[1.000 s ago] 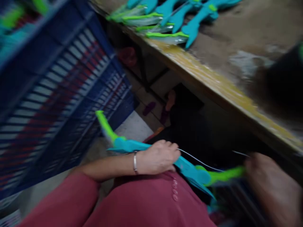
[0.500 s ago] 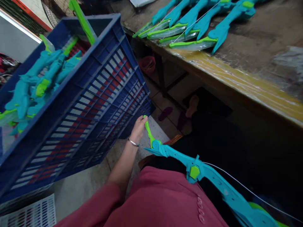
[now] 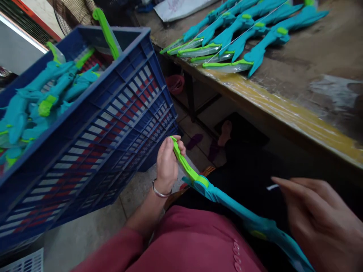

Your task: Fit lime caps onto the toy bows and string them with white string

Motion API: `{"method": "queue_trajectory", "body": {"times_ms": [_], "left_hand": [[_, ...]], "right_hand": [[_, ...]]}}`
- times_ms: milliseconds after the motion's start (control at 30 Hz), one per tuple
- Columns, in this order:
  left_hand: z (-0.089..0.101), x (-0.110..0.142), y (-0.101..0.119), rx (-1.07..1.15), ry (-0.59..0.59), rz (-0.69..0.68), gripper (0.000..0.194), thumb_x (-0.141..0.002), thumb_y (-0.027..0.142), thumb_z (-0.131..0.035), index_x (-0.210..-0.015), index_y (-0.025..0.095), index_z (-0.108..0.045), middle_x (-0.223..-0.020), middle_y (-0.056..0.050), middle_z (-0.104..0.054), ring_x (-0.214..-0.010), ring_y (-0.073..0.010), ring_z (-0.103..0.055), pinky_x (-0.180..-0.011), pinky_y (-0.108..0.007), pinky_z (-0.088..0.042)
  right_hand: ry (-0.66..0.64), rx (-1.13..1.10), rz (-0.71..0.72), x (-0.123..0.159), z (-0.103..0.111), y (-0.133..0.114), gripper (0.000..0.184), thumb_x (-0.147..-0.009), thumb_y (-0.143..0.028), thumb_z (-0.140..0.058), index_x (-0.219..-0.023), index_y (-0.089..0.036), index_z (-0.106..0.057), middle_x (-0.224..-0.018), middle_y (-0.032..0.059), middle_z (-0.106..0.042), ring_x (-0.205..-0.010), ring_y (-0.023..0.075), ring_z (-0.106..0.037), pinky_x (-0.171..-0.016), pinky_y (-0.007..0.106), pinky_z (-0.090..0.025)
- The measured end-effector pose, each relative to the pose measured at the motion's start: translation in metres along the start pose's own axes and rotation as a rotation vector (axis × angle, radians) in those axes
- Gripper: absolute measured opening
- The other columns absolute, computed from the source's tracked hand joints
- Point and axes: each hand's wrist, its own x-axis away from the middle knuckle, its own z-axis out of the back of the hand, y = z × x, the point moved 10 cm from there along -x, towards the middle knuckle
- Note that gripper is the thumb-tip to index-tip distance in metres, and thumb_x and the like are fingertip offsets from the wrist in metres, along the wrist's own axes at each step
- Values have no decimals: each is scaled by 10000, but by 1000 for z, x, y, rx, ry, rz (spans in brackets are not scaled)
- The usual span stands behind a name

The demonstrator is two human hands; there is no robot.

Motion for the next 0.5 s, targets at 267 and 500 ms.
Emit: {"method": "queue_trajectory", "body": {"times_ms": [267,500], "left_hand": [[-54,45,25,122,-219,-90,397,-980,562,-536,-829,196,-565,-613,18,-501,-546,-116,-463,-562,-247,-400],[-60,60,30,280,-362,-100,371,-951,515,-542,-758,202,-489,-536,29,-441,-496,-120,-397,-515,-227,-398]], "right_hand": [[-278,-372,360,-27,-52,-118,135,-966,-168,-593,-935,-283,-656,-867,10,-650,-745,151,-626,-619,308,-478],[-283,-375,674,-2,-62,-170,136,-997,-93,-498,-969,-195,-583,-873,30,-597,-721,123,-594,-589,238,-487]]}}
